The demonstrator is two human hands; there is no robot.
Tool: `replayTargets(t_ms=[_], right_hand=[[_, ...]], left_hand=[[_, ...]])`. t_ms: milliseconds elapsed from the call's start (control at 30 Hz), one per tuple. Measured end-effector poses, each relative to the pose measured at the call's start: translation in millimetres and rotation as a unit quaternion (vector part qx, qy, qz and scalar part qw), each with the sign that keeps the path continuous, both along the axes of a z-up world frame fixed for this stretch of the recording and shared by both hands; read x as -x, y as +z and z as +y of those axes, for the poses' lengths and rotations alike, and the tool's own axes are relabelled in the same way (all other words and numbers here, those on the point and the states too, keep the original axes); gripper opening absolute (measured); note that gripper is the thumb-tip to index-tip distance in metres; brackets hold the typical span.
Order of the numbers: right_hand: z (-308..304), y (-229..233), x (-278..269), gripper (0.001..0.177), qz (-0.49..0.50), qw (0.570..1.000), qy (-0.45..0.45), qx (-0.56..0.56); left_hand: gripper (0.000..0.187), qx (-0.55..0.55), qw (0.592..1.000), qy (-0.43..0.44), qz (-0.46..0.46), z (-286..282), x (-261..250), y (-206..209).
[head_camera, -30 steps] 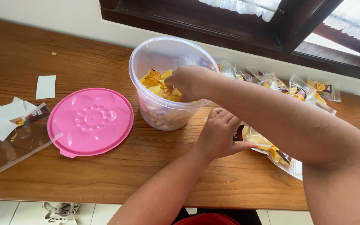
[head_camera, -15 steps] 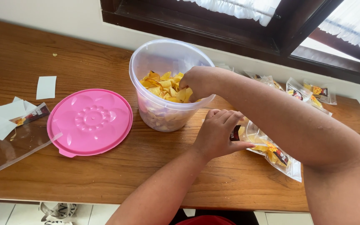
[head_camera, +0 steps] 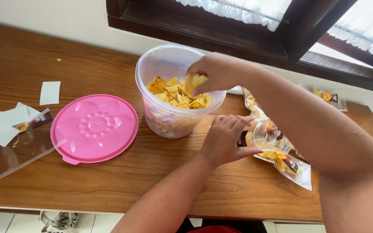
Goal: Manually filling small plastic bags with chips from a large container and organizing them on a table.
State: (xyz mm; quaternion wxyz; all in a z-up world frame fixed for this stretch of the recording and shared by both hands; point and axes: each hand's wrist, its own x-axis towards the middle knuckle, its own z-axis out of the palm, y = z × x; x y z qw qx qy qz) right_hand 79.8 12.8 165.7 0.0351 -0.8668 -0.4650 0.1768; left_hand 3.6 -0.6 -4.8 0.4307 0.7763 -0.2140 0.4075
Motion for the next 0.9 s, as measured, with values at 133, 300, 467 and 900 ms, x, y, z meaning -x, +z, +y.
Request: replayTargets(t_ms=[133, 300, 467, 900], right_hand=[[-25.8, 27.2, 14.3, 0.031, 0.071, 0.992, -0.059, -0.081], [-70.9, 58.2, 28.7, 0.032, -0.018, 0.995, -0.085, 0.044], [-87.3, 59.2, 55.5, 0.023, -0.016, 0.971, -0.195, 0.137], [-119.6, 24.3, 37.5, 0.038, 0.033, 0.993, -0.112, -0.027]], left_hand=[[0.064, 0.031, 0.999, -0.008, 0.010, 1.5, 0.3, 1.5], [0.066, 0.072, 0.990, -0.091, 0.084, 6.4, 0.7, 7.1], [0.071, 0.133, 0.962, -0.189, 0.148, 14.4, 2.1, 11.5], [0.053, 0.224, 0.891, -0.325, 0.223, 13.2, -19.8, -17.8]])
